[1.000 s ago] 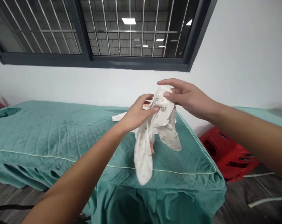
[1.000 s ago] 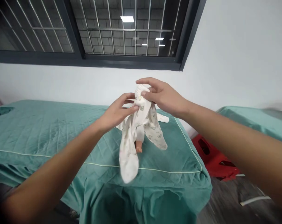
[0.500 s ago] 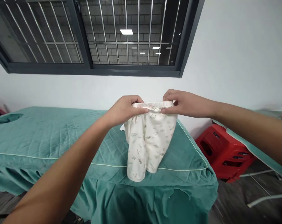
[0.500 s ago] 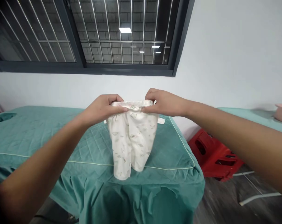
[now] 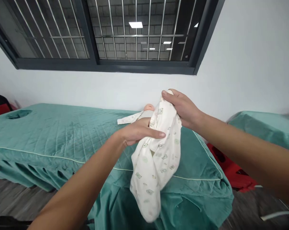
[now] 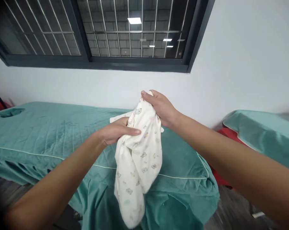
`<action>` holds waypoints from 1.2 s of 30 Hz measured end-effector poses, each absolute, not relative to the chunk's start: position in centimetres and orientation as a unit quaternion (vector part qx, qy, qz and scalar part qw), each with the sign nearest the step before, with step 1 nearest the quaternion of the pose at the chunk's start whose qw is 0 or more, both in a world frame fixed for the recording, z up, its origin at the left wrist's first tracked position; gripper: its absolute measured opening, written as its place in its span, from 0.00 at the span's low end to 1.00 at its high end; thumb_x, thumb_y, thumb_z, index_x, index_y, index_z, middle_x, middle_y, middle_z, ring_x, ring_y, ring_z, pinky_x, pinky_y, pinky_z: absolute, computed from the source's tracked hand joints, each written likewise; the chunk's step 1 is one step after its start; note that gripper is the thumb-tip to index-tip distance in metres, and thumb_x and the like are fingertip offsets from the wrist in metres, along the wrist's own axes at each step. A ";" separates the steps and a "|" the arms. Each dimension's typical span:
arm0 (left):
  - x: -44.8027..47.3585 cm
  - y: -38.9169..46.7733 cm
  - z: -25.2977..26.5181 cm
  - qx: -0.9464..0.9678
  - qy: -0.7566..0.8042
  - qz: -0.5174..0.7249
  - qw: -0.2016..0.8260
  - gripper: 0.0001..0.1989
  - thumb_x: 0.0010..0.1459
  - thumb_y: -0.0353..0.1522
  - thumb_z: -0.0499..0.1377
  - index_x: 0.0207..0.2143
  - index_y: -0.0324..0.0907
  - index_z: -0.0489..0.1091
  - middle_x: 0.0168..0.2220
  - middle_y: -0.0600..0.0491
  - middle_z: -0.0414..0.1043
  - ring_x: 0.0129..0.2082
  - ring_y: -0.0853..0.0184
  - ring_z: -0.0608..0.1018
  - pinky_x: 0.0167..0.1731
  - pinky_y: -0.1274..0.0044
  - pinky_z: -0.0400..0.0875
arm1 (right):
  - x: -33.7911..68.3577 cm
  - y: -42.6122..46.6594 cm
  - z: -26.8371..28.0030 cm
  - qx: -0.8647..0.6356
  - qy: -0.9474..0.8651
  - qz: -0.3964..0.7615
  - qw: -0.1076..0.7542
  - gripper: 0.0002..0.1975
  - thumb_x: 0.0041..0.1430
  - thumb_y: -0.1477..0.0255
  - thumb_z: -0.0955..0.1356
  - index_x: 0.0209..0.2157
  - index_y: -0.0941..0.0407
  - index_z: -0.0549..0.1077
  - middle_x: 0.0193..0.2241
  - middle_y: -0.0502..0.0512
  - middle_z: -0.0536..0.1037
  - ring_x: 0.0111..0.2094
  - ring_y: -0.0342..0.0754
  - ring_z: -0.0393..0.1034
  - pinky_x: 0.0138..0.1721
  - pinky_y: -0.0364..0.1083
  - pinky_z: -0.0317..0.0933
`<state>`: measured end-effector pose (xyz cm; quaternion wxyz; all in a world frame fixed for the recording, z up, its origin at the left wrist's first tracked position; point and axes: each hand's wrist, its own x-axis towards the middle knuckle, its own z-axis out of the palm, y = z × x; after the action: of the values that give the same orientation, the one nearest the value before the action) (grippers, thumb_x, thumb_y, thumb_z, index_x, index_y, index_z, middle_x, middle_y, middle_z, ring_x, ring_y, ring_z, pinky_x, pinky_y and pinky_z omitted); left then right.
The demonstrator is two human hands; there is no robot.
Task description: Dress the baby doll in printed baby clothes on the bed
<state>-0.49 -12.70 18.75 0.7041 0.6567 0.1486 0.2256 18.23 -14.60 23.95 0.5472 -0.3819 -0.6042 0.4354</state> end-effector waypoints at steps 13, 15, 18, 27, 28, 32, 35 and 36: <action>2.3 -8.4 12.1 0.467 0.175 0.376 0.781 0.25 0.58 0.46 0.62 0.50 0.37 0.71 0.38 0.44 0.80 0.40 0.55 0.82 0.43 0.65 0.78 | 19.7 -11.7 15.6 -0.469 -0.616 0.510 0.375 0.20 0.51 0.53 0.75 0.33 0.57 0.79 0.31 0.54 0.81 0.29 0.46 0.75 0.31 0.44 0.70; 3.1 -8.6 11.3 0.465 0.171 0.370 0.786 0.28 0.56 0.50 0.62 0.50 0.38 0.71 0.37 0.44 0.80 0.41 0.54 0.82 0.44 0.65 0.77 | 19.4 -10.9 15.3 -0.467 -0.541 0.510 0.479 0.22 0.53 0.51 0.74 0.33 0.57 0.77 0.30 0.55 0.81 0.29 0.48 0.75 0.30 0.45 0.70; 3.2 -8.8 10.5 0.509 0.185 0.308 0.782 0.30 0.48 0.44 0.71 0.50 0.38 0.73 0.38 0.44 0.81 0.42 0.53 0.82 0.44 0.64 0.77 | 19.3 -10.4 15.0 -0.460 -0.483 0.528 0.526 0.24 0.54 0.48 0.72 0.35 0.56 0.75 0.31 0.57 0.81 0.32 0.52 0.76 0.29 0.46 0.70; 0.5 -6.8 8.4 0.435 0.187 0.341 0.812 0.28 0.50 0.36 0.70 0.52 0.33 0.72 0.43 0.39 0.80 0.44 0.50 0.82 0.49 0.61 0.75 | 21.2 -10.8 12.0 -0.379 -0.544 0.676 0.321 0.24 0.51 0.56 0.76 0.42 0.59 0.78 0.36 0.58 0.82 0.38 0.51 0.78 0.39 0.46 0.73; 0.7 -6.8 8.2 0.418 0.186 0.345 0.820 0.28 0.51 0.37 0.69 0.52 0.32 0.72 0.42 0.38 0.80 0.44 0.49 0.82 0.49 0.60 0.75 | 21.3 -10.8 11.5 -0.373 -0.561 0.684 0.280 0.22 0.50 0.60 0.78 0.42 0.59 0.78 0.36 0.58 0.82 0.38 0.51 0.78 0.40 0.46 0.73; 1.5 -7.3 7.5 0.367 0.184 0.280 0.868 0.32 0.54 0.47 0.65 0.52 0.31 0.72 0.42 0.35 0.80 0.43 0.44 0.82 0.46 0.56 0.76 | 20.6 -10.4 10.1 -0.401 -0.552 0.662 0.310 0.19 0.52 0.63 0.77 0.43 0.58 0.78 0.40 0.57 0.82 0.40 0.51 0.78 0.46 0.49 0.72; 1.9 -7.8 6.8 0.351 0.184 0.278 0.875 0.30 0.55 0.47 0.64 0.51 0.33 0.73 0.41 0.38 0.81 0.43 0.49 0.82 0.47 0.61 0.76 | 19.6 -9.8 9.7 -0.399 -0.457 0.646 0.464 0.20 0.57 0.59 0.74 0.45 0.57 0.77 0.39 0.59 0.83 0.41 0.53 0.78 0.46 0.50 0.72; 2.1 -7.9 6.5 0.356 0.185 0.281 0.872 0.28 0.55 0.45 0.65 0.51 0.33 0.73 0.40 0.39 0.81 0.43 0.51 0.82 0.47 0.64 0.76 | 19.4 -9.6 9.7 -0.388 -0.430 0.646 0.497 0.20 0.58 0.58 0.72 0.46 0.58 0.76 0.39 0.59 0.83 0.42 0.53 0.78 0.46 0.50 0.72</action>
<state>2.05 -7.86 6.51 0.8718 0.3560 0.1853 0.2809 19.42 -9.56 9.69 0.4968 -0.3883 -0.4304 0.6459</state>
